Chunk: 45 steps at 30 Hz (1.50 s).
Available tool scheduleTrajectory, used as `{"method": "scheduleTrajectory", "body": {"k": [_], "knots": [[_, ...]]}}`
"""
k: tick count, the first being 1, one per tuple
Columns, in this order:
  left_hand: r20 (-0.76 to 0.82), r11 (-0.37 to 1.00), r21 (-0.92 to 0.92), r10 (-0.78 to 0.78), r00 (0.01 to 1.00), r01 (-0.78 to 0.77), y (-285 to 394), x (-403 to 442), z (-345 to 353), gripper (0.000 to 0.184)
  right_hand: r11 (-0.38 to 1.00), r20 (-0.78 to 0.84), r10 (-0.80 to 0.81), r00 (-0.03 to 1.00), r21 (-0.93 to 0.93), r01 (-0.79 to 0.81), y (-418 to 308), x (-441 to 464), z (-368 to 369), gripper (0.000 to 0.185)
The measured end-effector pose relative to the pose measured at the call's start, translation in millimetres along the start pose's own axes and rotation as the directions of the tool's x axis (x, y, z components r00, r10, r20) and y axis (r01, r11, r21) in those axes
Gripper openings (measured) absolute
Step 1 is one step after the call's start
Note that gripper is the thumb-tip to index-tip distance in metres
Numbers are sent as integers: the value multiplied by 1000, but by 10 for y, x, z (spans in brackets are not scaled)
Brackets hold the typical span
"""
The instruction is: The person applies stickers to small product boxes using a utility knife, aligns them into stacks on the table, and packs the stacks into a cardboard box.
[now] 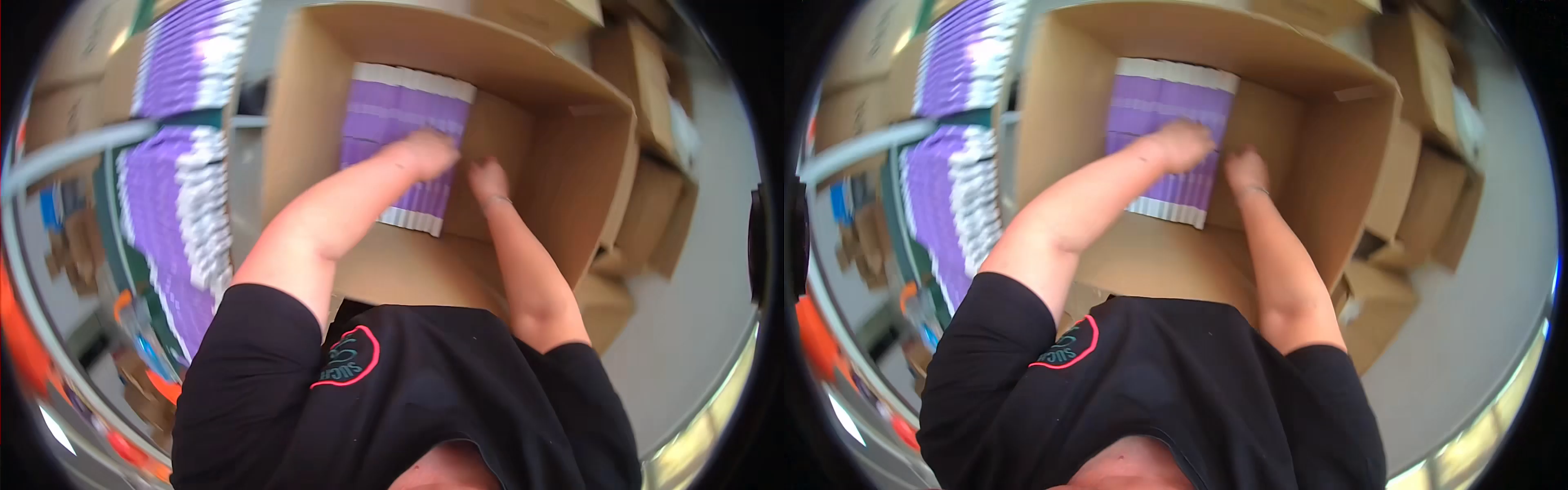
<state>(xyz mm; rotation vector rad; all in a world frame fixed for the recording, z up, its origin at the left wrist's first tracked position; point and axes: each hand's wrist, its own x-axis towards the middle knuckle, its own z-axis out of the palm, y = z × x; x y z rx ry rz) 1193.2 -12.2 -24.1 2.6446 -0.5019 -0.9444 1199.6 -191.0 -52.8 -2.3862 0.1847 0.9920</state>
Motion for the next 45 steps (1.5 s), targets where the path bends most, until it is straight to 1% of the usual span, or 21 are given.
{"method": "scheduleTrajectory", "body": {"k": [1,2,5,6,7,8,9,10,12,15,17,20,22,27,30,34,35,37,38,42,45], "knots": [[88,989,-116,-80,993,90,83,-119,-98,14,1000,-14,-15,1000,-15,15,-78,-64,-40,42],[30,998,59,15,999,-16,193,-317,-250,17,995,-50,-84,995,-48,82,-22,8,1,44],[-280,999,44,24,960,-12,634,-1051,-686,22,978,-3,-210,978,-14,210,-82,0,21,43],[-368,998,60,3,930,21,788,-1272,-713,23,880,98,-409,907,-220,420,-103,13,-8,43],[-451,995,91,-3,892,50,913,-1450,-720,24,700,216,-566,795,-383,602,-185,6,-43,42],[-682,1000,6,7,731,-3,1047,-1702,-648,25,660,237,-600,764,-393,640,-267,-63,-74,42],[-859,995,-52,-2,512,-82,1199,-2000,-519,27,787,220,-542,811,-205,582,-315,-155,-103,41],[-872,997,-66,-37,488,-43,1361,-2281,-393,27,874,230,-471,852,-10,486,-360,-277,-122,41],[-920,972,-228,-193,342,-63,1699,-2849,-104,25,921,319,-310,896,336,199,-458,-554,-149,39],[-876,911,-382,-410,253,155,2041,-3513,803,22,875,325,-438,838,370,313,-787,-1283,-350,39],[-761,780,-519,-608,229,349,2301,-3923,1503,20,821,317,-535,783,414,393,-855,-1619,-452,38],[-640,599,-701,-768,30,388,2820,-4489,2160,18,718,200,-668,717,427,550,-907,-2349,-566,30],[-431,361,-858,-893,-131,364,3070,-4724,2480,19,593,137,-777,615,487,641,-865,-2742,-508,27],[-363,290,-919,-887,-285,266,3160,-5027,3077,18,496,255,-869,425,433,753,-803,-3425,88,20],[-429,372,-880,-890,-157,295,3057,-5439,3361,19,570,378,-805,458,276,774,-909,-4126,744,17],[-444,353,-887,-830,-339,297,2930,-6096,3901,23,534,642,-724,253,289,795,-896,-4506,1566,16],[-463,381,-879,-827,-319,287,2907,-6254,4007,23,505,688,-699,192,286,815,-861,-4464,1786,16],[-392,296,-917,-797,-459,268,2860,-6551,4118,21,339,750,-649,125,137,931,-910,-4613,1989,17],[-411,317,-909,-797,-443,271,2829,-6624,4134,21,345,735,-663,141,134,929,-932,-4619,2061,17],[-389,356,-919,-738,-552,172,2728,-6867,4141,19,493,787,-554,273,46,869,-839,-4504,2286,17],[-435,410,-896,-739,-514,170,2576,-6901,4099,19,475,781,-546,303,-9,880,-923,-4413,2316,17]]}}
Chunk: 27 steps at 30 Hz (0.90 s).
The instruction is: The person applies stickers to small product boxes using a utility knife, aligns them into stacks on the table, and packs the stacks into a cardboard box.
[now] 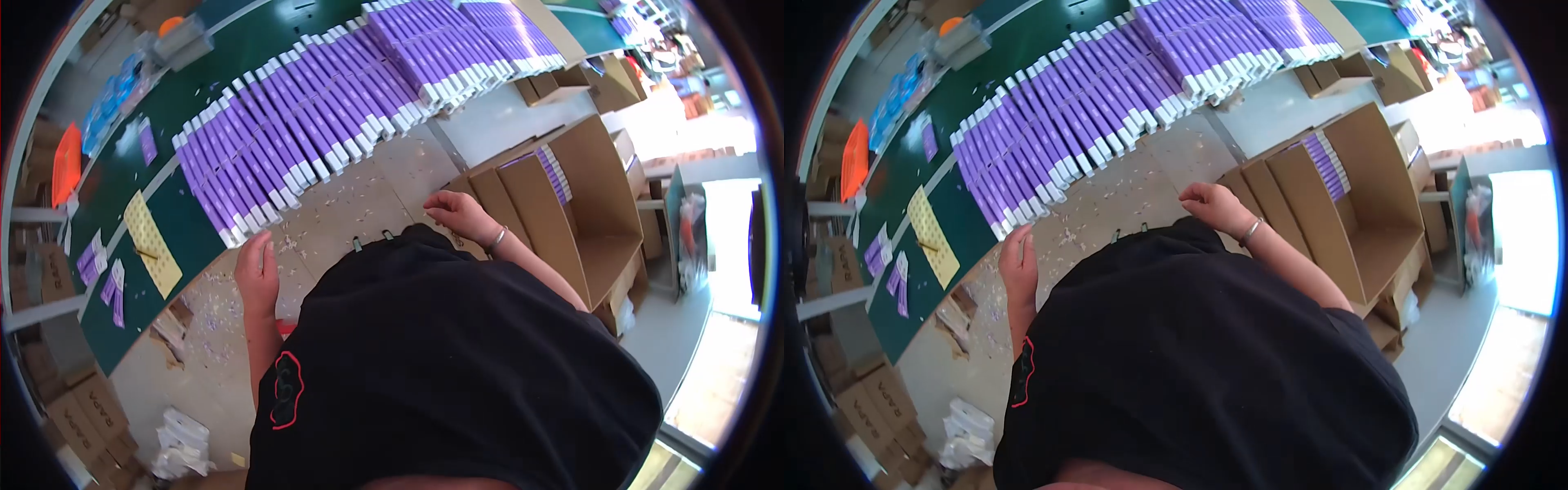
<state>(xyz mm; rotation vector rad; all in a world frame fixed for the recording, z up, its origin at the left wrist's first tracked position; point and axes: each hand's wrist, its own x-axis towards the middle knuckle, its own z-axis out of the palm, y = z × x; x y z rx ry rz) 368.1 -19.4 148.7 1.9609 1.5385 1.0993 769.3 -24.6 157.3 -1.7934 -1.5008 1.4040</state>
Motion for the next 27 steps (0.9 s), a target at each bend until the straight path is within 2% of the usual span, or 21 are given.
{"method": "scheduleTrajectory", "body": {"k": [3,7,10,12,14,15,18,23,27], "knots": [[31,1000,-16,18,999,-18,25,161,100,18,998,27,35,999,-50,-33,37,134,-88,17],[139,983,-132,-108,984,126,250,497,361,18,999,3,41,999,-28,-41,-2,423,-308,19],[165,992,-20,126,978,-124,447,992,834,19,995,39,-4,999,-96,8,-2,626,-601,19],[161,951,56,292,943,-305,660,1385,1310,23,986,82,-51,995,-157,64,-13,762,-817,20],[214,900,114,391,895,-420,909,1801,1819,29,957,53,-76,996,-276,88,-70,865,-1139,25],[283,883,175,378,881,-435,999,1983,2079,33,960,77,-73,994,-265,92,-54,921,-1300,25],[359,856,252,352,865,-452,1103,2403,2675,38,950,39,-152,988,-268,157,-53,1105,-1717,24],[482,846,398,137,866,-355,1116,2615,3256,41,951,63,-129,990,-276,142,-57,1296,-2218,27],[508,826,426,120,853,-370,1103,2603,3248,43,850,41,-225,973,-479,217,-3,1543,-2276,36]]}}
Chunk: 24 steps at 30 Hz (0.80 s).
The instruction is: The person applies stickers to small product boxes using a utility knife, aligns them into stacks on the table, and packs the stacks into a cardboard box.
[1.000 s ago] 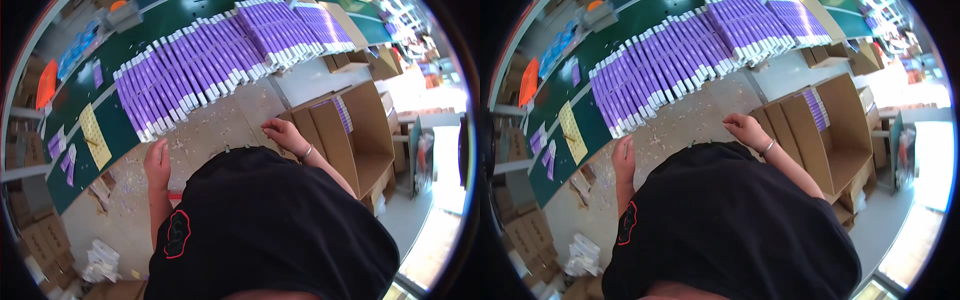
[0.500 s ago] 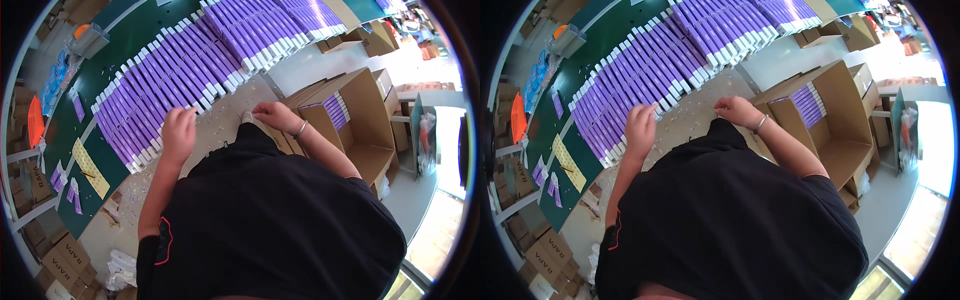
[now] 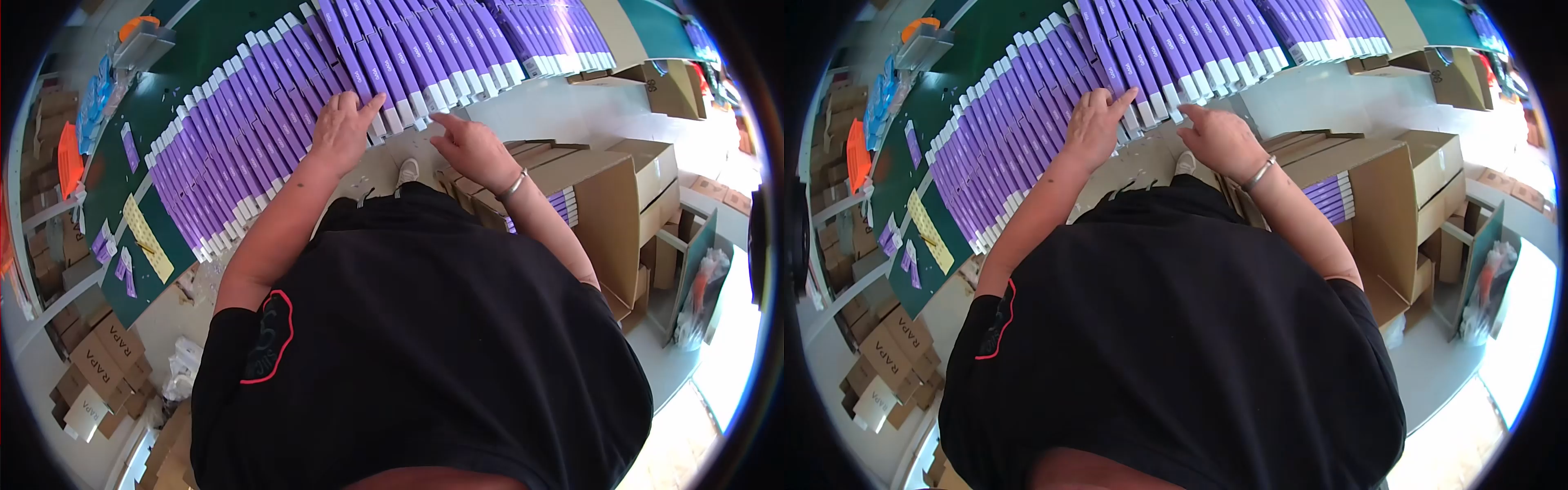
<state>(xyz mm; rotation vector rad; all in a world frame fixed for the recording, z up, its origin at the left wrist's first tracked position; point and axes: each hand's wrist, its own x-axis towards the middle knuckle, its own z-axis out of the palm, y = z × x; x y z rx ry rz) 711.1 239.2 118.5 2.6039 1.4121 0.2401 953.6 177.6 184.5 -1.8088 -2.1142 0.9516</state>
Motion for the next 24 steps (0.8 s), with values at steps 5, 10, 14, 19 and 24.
{"method": "scheduleTrajectory", "body": {"k": [5,10,14,19,24], "knots": [[68,996,-63,-57,996,61,19,21,-58,45,962,12,26,1000,-271,-22,9,293,132,50],[28,1000,-27,6,1000,-5,-12,24,-22,46,908,49,3,999,-419,18,-23,378,176,54],[-14,997,-74,1,1000,-2,-7,56,8,46,903,16,-20,1000,-429,25,41,393,274,57],[-83,989,-135,44,996,-55,40,280,-11,44,906,21,5,1000,-423,4,-4,389,235,59],[-63,981,-7,193,979,-194,316,842,-74,44,907,48,40,998,-421,-16,-26,365,226,60]]}}
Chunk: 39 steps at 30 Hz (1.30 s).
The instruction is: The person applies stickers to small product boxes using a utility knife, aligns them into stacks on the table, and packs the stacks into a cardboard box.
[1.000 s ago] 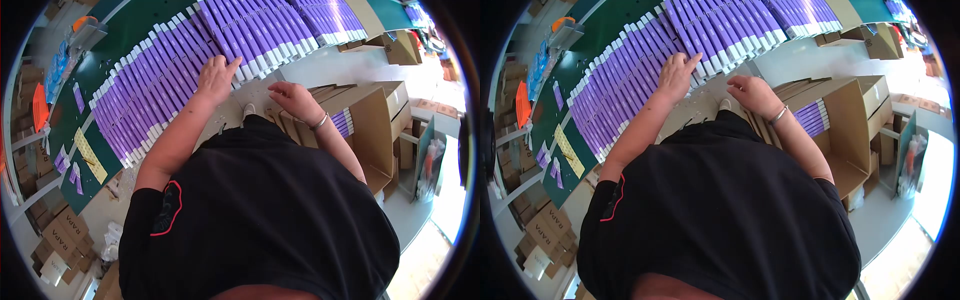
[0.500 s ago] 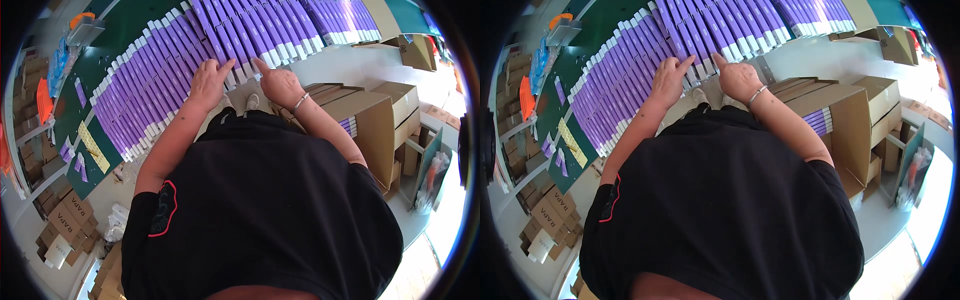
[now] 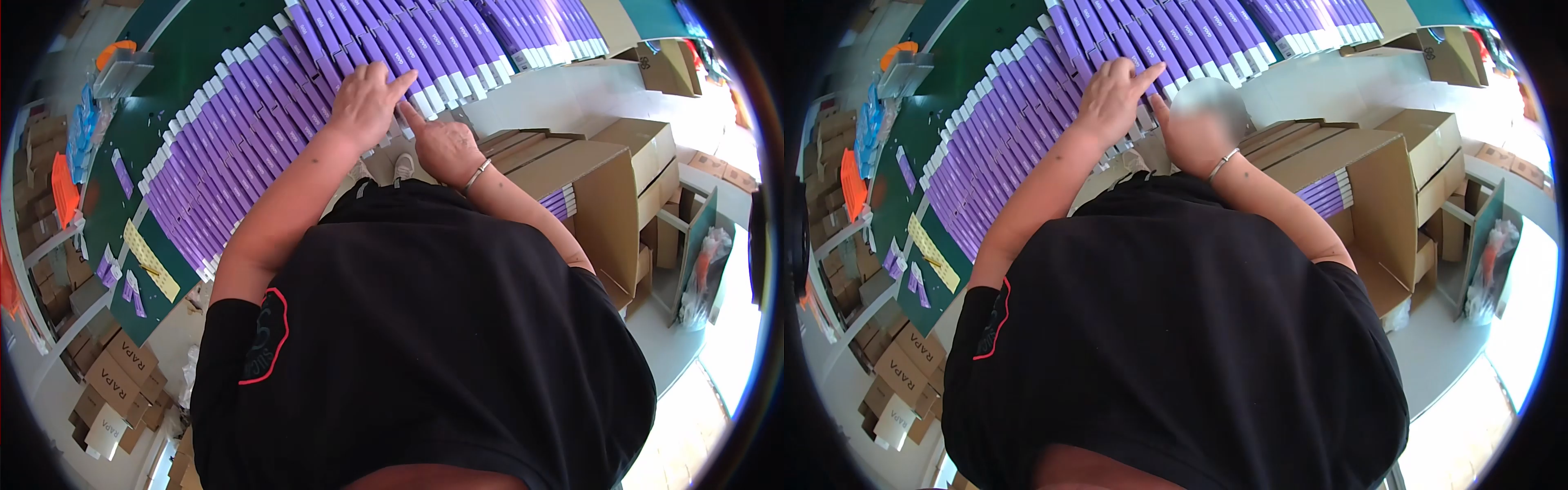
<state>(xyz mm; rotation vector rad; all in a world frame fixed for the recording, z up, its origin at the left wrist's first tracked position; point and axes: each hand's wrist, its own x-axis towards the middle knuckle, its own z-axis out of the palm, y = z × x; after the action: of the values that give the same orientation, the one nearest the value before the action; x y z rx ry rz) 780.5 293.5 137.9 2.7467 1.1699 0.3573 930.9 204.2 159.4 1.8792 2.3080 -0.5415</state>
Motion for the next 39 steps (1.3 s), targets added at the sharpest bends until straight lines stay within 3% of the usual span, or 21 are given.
{"method": "scheduleTrajectory", "body": {"k": [6,12,16,21,32,39], "knots": [[139,996,78,29,990,-40,23,229,82,45,999,9,-7,1000,51,6,34,-2,-14,59],[160,997,56,37,986,-46,3,191,43,44,982,-39,34,999,185,-26,204,-48,-91,56],[253,999,32,-13,967,5,50,230,-36,39,960,-141,271,952,107,-258,454,12,-196,51],[248,999,37,-8,969,-1,39,251,-15,38,963,-71,266,961,63,-262,552,25,-188,52],[135,972,112,193,972,-208,302,939,103,45,961,-161,268,950,111,-252,633,56,17,54],[298,988,77,107,949,-136,432,1180,167,41,954,-110,277,954,148,-260,581,32,-17,55]]}}
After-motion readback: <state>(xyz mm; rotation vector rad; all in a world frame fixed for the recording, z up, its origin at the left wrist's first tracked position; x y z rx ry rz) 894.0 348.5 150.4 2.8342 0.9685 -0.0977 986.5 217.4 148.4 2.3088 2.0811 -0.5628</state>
